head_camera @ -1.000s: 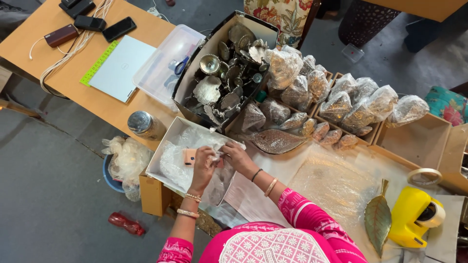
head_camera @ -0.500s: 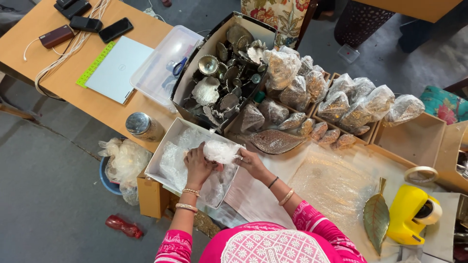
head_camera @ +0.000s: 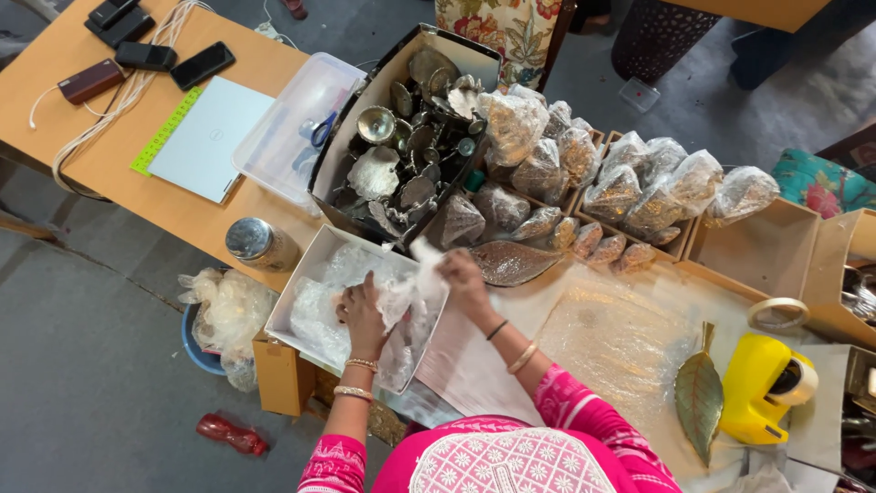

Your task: The person wraps a small pink box with bubble wrap on a table. They use scissors to cut the bubble wrap to size and then fold the material around the box to secure it.

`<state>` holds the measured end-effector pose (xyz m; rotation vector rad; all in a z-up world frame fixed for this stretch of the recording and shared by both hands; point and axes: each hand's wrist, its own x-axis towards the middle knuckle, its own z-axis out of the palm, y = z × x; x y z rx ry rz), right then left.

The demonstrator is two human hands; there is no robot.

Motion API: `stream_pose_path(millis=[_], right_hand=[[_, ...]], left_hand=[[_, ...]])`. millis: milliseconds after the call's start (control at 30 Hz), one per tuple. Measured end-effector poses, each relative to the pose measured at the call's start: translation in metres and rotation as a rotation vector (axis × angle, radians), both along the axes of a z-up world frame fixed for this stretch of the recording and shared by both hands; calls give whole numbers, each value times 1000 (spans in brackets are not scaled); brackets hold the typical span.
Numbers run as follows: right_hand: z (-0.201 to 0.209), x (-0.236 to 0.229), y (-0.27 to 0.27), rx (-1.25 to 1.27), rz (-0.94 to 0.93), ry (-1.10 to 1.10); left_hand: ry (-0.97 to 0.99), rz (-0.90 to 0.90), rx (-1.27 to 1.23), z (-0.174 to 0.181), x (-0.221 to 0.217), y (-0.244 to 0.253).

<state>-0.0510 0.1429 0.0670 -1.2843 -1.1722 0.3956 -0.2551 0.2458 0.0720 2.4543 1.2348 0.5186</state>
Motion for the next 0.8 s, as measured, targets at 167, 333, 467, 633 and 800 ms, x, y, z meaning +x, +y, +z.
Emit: stream_pose_path(millis=[167, 333, 467, 633, 800], right_hand=[[22, 54, -38, 5, -85, 718], [72, 49, -71, -8, -146, 740], [51, 31, -71, -194, -233, 630], [23, -5, -42, -252, -91, 271], [25, -33, -23, -249, 39, -892]], left_hand=[[20, 5, 3, 10, 9, 3], [-116, 22, 120, -39, 9, 18], [-552, -130, -64, -11, 6, 30], [-491, -33, -402, -45, 6, 62], [-831, -134, -442, -3, 14, 57]])
